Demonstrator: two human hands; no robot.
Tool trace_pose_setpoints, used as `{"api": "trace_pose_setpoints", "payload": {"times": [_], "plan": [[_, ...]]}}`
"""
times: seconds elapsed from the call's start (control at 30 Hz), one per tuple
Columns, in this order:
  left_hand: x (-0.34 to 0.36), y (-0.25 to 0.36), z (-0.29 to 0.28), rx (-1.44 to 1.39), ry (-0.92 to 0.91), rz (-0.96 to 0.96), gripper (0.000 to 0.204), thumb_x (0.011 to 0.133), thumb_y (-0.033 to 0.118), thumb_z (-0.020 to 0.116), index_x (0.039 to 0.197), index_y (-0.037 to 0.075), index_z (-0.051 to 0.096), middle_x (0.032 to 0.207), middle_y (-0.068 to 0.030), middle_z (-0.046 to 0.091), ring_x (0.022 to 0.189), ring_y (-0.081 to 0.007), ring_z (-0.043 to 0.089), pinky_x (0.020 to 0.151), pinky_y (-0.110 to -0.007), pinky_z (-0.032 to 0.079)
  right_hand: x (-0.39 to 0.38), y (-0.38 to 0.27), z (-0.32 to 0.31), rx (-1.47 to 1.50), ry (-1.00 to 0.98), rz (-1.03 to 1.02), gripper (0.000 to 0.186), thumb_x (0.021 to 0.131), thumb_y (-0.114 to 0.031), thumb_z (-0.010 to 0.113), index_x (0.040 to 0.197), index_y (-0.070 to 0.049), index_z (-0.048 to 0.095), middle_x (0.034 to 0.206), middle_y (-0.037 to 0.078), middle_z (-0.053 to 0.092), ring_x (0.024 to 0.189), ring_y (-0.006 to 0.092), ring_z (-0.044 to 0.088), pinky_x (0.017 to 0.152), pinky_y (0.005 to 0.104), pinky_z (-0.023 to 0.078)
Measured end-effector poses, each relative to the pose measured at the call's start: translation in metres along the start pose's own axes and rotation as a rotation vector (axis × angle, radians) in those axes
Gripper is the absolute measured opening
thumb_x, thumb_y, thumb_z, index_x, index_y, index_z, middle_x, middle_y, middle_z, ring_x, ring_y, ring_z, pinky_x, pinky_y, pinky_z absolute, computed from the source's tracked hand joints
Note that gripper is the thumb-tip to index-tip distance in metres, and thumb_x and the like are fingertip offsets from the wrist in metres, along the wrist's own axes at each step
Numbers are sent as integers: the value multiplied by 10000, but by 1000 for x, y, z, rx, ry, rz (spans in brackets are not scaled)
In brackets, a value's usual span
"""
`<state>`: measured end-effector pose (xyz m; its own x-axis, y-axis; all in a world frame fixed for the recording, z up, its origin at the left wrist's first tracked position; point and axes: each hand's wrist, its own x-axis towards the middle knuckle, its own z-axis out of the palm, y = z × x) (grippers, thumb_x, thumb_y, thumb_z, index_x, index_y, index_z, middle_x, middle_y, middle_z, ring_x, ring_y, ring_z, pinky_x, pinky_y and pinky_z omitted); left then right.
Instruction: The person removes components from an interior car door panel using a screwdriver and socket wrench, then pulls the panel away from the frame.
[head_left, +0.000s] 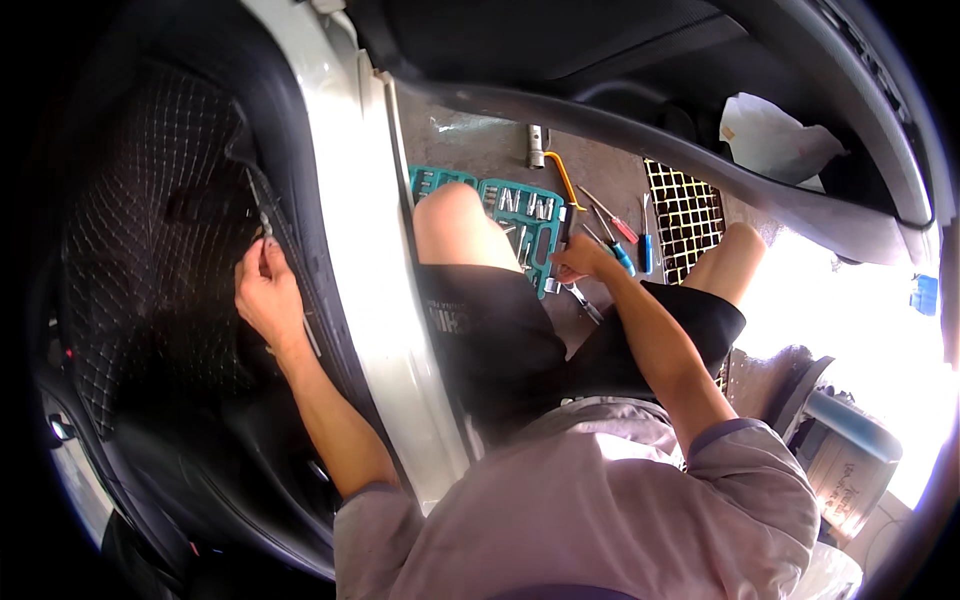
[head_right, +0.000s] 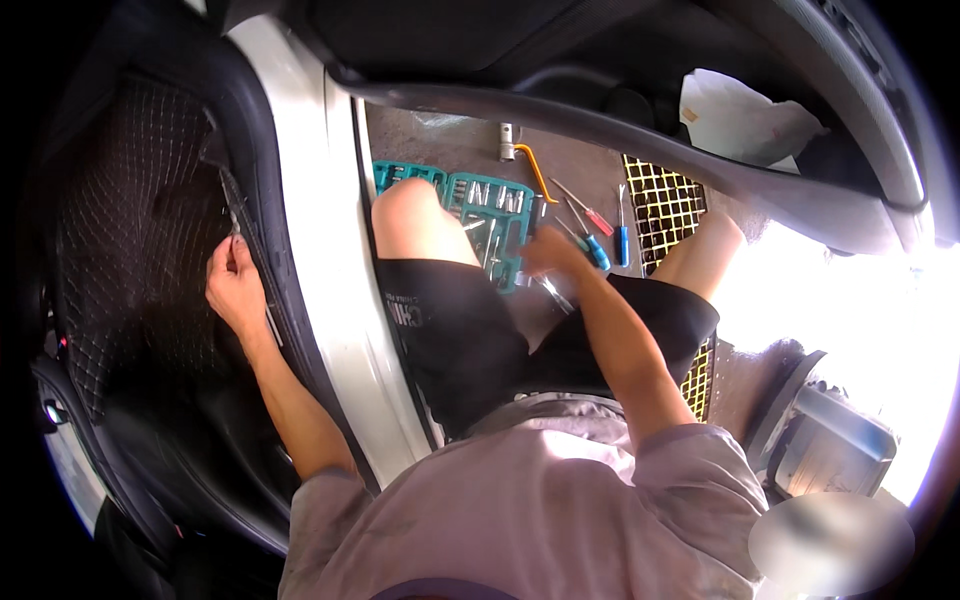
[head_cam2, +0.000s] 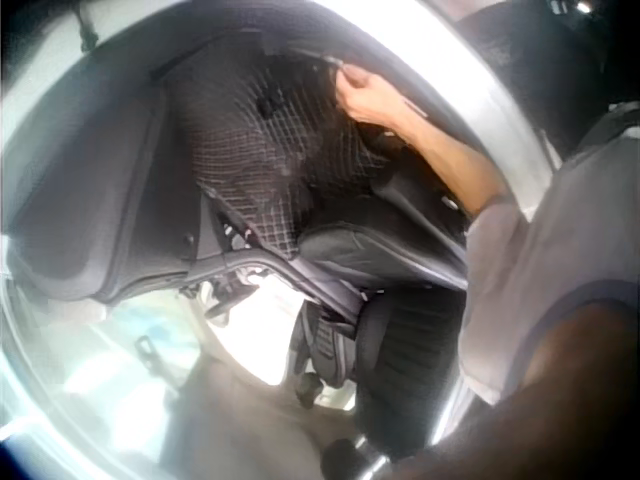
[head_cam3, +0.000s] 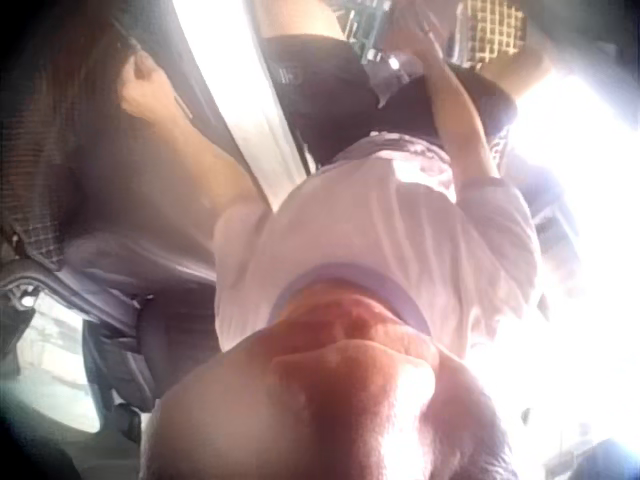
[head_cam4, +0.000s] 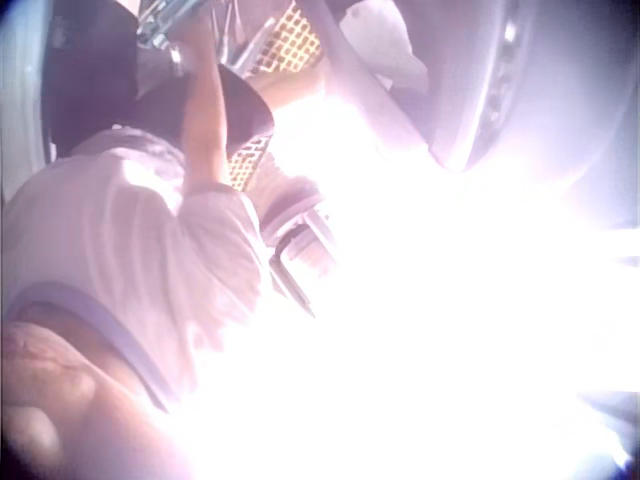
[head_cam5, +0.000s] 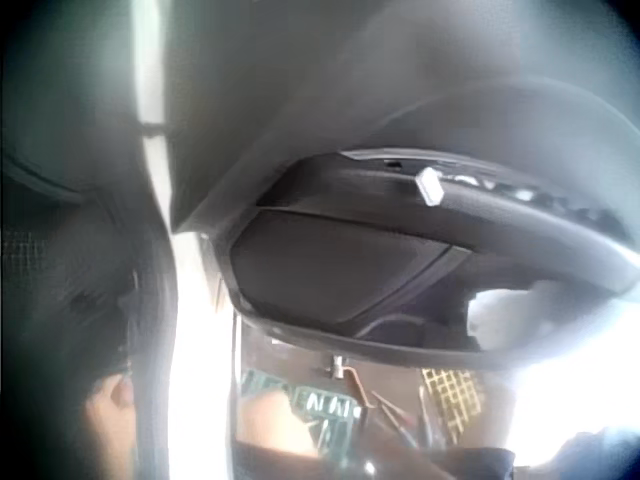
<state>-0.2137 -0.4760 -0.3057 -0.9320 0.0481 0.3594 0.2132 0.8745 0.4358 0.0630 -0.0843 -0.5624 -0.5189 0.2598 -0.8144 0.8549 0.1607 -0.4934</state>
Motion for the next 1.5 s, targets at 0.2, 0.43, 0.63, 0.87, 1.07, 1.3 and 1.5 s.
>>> {"api": "trace_pose_setpoints", "payload": {"times": [0.2,0.43,0.63,0.87,1.07,1.3,1.5], "plan": [[3,9,10,137,72,169,210,965,194,655,1060,31,749,936,-175,695,872,-377,672,759,-460,532,61,-6,54,-699,-93,-388,275,779,-348,758,838,-79,760,775,139,733,710,296,747,624,406,605],[-3,2,7,211,109,169,205,965,180,644,1048,22,745,953,-181,695,904,-393,667,783,-470,534,30,-50,67,-261,123,-59,366,851,-354,720,896,7,761,883,178,768,883,332,772,773,394,630],[-11,27,6,70,241,254,200,973,144,644,1069,-2,741,935,-199,705,874,-389,668,776,-448,538,27,-40,44,-395,155,-235,295,838,-264,692,974,-16,772,925,195,764,855,320,766,761,407,626],[-80,106,93,-1090,-87,-308,551,1026,356,642,1368,-69,564,1283,-246,638,1159,-311,639,1019,-407,536,-136,-47,-137,1574,534,-362,361,1060,-360,511,868,-93,661,880,93,688,857,230,669,816,406,569],[-22,213,141,-2121,-717,-737,882,927,820,388,1451,120,509,1231,-154,579,1214,-377,549,1089,-596,437,-225,-23,-224,2230,467,-819,700,1000,-638,508,1378,-49,487,1381,181,526,1307,360,515,1132,546,414],[-31,260,146,-2123,-594,-930,1006,912,871,225,1353,60,626,1383,-182,635,1204,-414,621,989,-588,507,-211,-21,-260,2390,572,-971,631,1013,-583,483,1362,-64,571,1374,146,598,1255,338,570,1095,536,459],[-39,280,161,-2230,-589,-982,596,923,627,487,1161,134,722,1118,-89,752,927,-328,729,773,-463,610,-225,-21,-266,2427,639,-935,492,1031,-444,494,1323,-63,602,1292,103,673,1182,280,632,1046,483,521]]}}
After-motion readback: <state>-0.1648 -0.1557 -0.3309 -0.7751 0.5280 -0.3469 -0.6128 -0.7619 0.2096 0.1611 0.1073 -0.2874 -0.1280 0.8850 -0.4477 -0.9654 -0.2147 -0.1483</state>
